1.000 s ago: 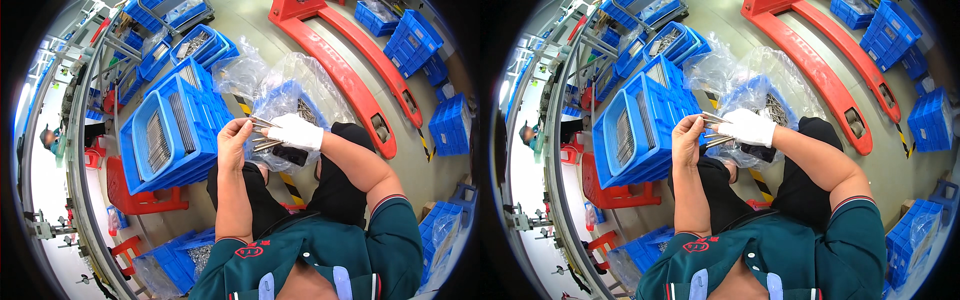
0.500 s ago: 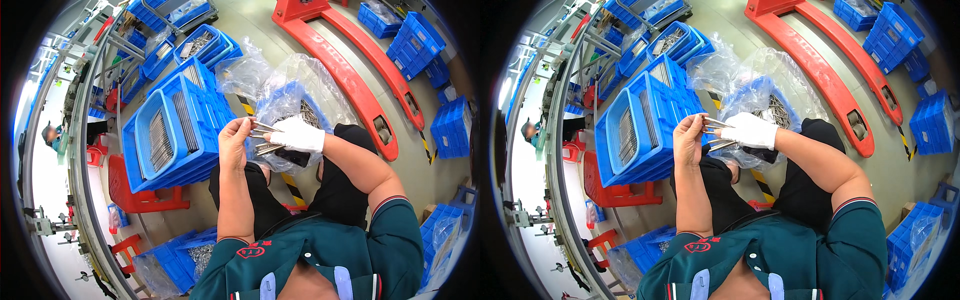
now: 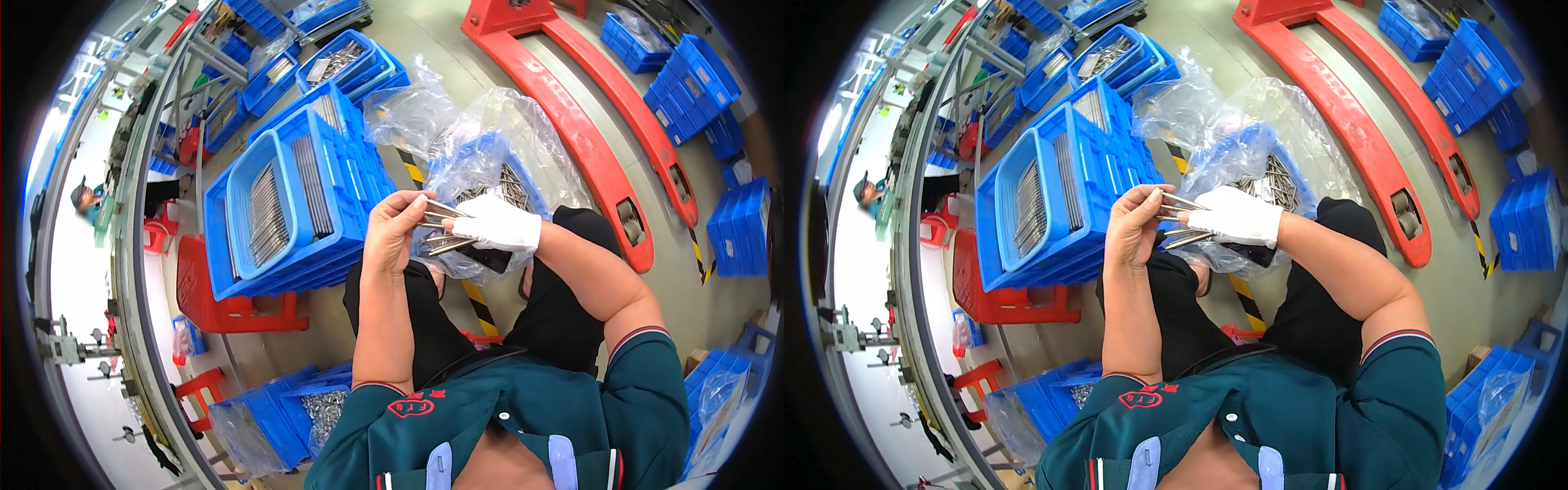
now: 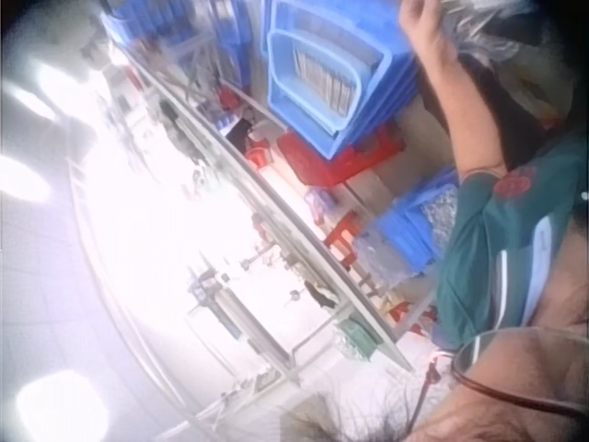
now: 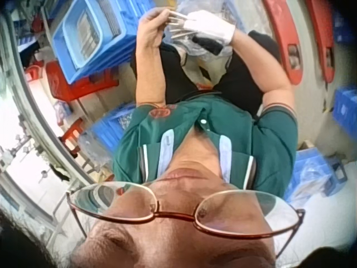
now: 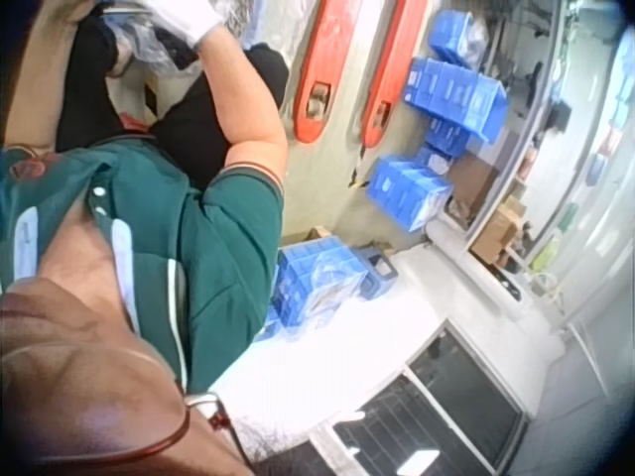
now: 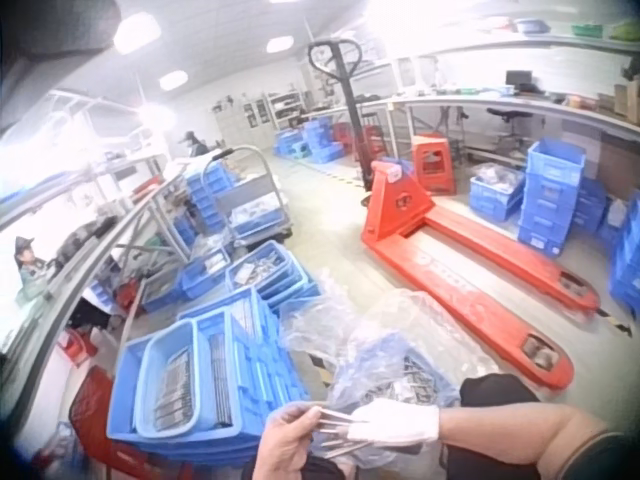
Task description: The person sits on a low stool and repeatedly picks up small metal rods from a plastic bag, inspects them, and places them into a blue plastic bin. The person handles the rods one at a time or in small groups, transferring them from the bag to the bin.
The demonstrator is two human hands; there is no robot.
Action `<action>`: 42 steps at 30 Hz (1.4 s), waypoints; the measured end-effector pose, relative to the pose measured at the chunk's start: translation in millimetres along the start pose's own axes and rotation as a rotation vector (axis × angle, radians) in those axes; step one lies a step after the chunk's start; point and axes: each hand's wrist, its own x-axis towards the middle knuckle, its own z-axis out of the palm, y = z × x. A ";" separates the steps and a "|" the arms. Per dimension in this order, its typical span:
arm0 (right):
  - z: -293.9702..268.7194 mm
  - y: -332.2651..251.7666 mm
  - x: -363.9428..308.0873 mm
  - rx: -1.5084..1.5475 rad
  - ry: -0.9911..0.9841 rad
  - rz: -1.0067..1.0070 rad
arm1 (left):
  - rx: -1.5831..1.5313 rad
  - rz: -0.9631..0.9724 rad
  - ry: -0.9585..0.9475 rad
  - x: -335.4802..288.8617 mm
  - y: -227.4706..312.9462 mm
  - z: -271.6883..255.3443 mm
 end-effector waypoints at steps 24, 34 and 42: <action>26.3 -12.1 17.2 0.154 0.030 0.076 | 0.204 0.395 0.440 -8.2 1.6 -30.7; 28.6 -153.1 94.1 0.545 -0.237 -0.064 | -0.227 0.113 0.369 -18.2 -14.1 -29.6; 90.7 -217.4 278.5 -0.718 -0.022 -0.460 | -0.246 0.060 0.204 -14.6 -27.5 -25.2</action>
